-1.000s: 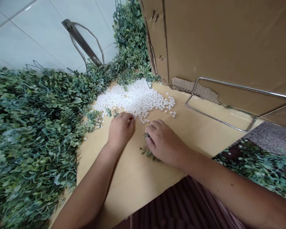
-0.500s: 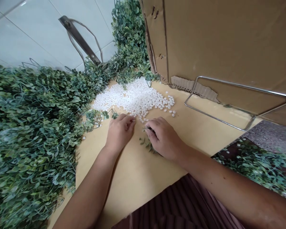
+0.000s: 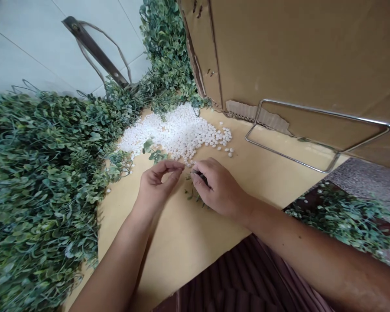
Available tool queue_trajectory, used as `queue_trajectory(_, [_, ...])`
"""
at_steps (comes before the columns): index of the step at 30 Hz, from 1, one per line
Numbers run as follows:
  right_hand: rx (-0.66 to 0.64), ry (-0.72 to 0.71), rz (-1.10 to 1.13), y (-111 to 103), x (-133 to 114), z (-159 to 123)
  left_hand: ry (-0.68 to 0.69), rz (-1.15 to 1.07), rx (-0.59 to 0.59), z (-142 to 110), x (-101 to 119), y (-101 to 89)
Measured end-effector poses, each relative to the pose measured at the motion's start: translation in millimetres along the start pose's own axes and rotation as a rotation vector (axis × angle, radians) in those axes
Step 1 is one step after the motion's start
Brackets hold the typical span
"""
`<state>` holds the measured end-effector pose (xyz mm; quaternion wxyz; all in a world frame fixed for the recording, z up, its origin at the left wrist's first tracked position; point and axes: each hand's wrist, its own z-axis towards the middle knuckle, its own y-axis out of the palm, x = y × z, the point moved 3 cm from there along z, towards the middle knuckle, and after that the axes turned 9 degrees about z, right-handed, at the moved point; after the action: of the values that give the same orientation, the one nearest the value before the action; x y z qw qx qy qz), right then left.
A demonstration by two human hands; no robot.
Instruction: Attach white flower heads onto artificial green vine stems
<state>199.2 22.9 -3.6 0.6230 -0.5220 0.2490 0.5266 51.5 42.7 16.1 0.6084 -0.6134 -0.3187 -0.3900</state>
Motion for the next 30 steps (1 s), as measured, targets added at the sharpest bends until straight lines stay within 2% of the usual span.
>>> queue_trajectory(4, [-0.02,0.03,0.042,2.4,0.1,-1.1,-0.227,-0.297,-0.076,-9.6,-12.1,2.2])
queue_trajectory(7, [-0.041,0.033,0.074,4.5,-0.5,-1.9,-0.303,-0.409,-0.081,-16.2,-23.3,1.7])
queue_trajectory(12, [-0.069,0.002,0.086,6.6,-4.0,-2.2,-0.308,-0.46,-0.076,-19.1,-26.6,5.6])
queue_trajectory(23, [-0.017,-0.037,0.053,7.9,-0.1,-3.5,-0.256,-0.379,-0.126,-19.8,-20.5,8.4])
queue_trajectory(30, [0.018,-0.092,0.011,5.9,-3.1,-3.7,-0.304,-0.4,-0.076,-17.2,-23.0,11.7])
